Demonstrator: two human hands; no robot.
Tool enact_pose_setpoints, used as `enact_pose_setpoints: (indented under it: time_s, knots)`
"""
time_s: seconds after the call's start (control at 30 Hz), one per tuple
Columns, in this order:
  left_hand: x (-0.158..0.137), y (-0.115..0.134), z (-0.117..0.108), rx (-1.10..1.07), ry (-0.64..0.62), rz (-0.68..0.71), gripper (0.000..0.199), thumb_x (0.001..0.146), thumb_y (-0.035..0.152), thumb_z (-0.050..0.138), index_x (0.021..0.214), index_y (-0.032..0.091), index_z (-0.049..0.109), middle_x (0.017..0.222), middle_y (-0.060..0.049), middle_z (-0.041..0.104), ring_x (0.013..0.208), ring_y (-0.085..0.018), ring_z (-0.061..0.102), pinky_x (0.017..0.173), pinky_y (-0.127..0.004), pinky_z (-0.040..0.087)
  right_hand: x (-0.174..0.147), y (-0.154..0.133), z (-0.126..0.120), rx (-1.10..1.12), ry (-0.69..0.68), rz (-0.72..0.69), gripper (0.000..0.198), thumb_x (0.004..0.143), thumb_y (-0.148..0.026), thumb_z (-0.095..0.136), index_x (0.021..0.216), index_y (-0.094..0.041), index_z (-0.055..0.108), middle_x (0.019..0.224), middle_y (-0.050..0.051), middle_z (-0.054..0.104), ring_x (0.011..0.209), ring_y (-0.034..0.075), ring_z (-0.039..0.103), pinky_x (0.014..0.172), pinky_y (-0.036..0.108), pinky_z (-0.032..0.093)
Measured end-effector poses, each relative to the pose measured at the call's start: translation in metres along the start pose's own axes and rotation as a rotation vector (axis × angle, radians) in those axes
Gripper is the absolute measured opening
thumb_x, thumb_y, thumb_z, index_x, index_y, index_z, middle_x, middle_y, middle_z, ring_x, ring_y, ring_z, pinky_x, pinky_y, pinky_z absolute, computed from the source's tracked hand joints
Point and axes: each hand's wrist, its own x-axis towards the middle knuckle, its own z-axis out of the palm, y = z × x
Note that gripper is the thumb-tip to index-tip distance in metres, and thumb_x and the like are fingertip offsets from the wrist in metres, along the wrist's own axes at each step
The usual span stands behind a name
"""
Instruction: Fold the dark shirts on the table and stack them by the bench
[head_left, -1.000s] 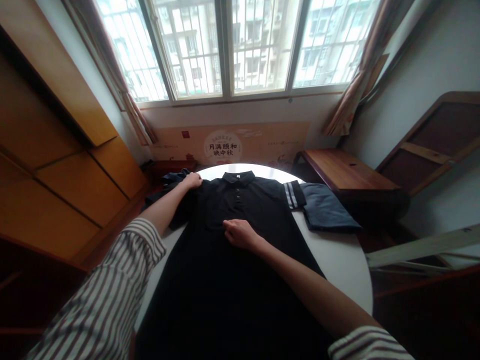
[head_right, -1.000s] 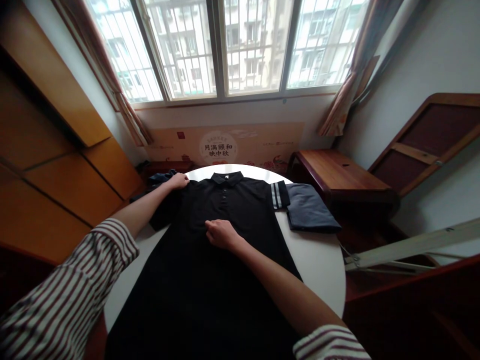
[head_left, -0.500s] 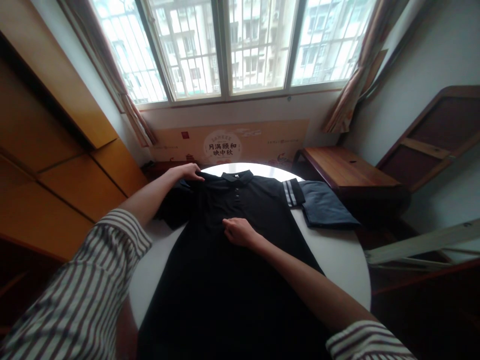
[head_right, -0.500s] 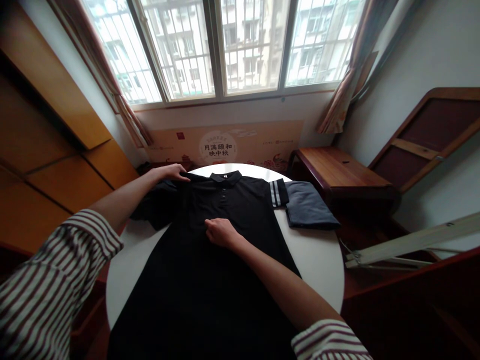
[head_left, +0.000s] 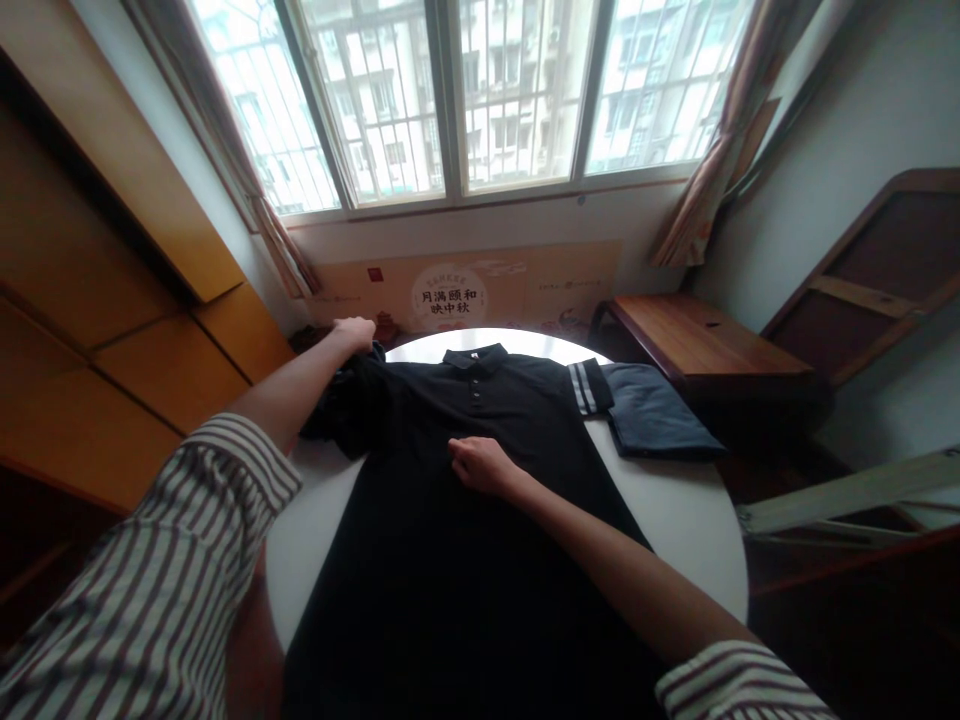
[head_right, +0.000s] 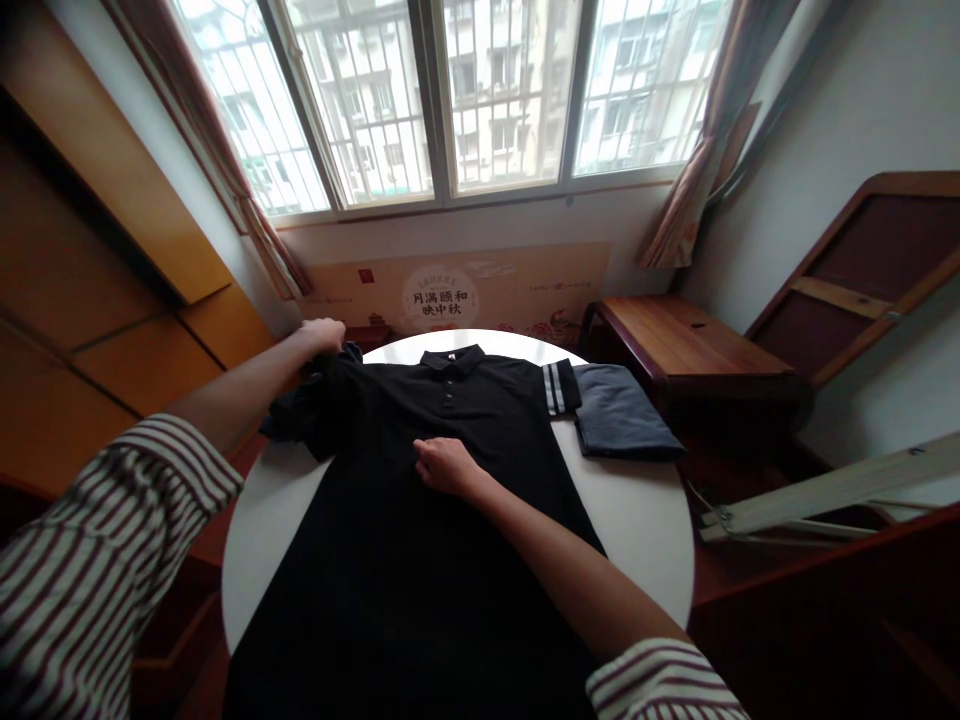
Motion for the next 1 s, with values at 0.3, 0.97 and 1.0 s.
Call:
enact_pose_setpoints:
  time_s: [0.3,0.97,1.0]
  knots:
    - [-0.027,0.126,0.133,-0.074,-0.129,0.144,0.055,0.096,0.049,0.036,0.141,0.021,0.052,0.146,-0.018,0.048,0.133,-0.036,0.046,0.107,-0.05,0.039,-0.007,-0.024,0.005,-0.113,-0.047,-0.058,0.025,0.092,-0.027,0.047,0.112,-0.019,0.06,0.099,0.01,0.067,0.086,0.021,0.063,0.074,0.029,0.042]
    - [0.01,0.12,0.172,-0.144,-0.141,0.078,0.074,0.089,0.075,0.018,0.154,0.039,0.023,0.165,-0.006,0.009,0.149,-0.039,0.007,0.113,-0.068,0.006,0.038,0.18,-0.027,-0.082,-0.137,0.744,0.069,0.092,-0.072,0.018,0.154,-0.042,0.02,0.165,0.0,0.006,0.148,0.041,-0.001,0.107,0.077,0.001]
    - [0.012,0.12,0.172,-0.145,-0.138,0.076,0.074,0.089,0.075,0.018,0.154,0.039,0.023,0.164,-0.006,0.009,0.149,-0.039,0.008,0.113,-0.068,0.006,0.04,0.184,-0.026,-0.08,-0.132,0.747,0.068,0.092,-0.072,0.017,0.154,-0.043,0.02,0.165,0.0,0.007,0.148,0.041,-0.001,0.106,0.077,0.001]
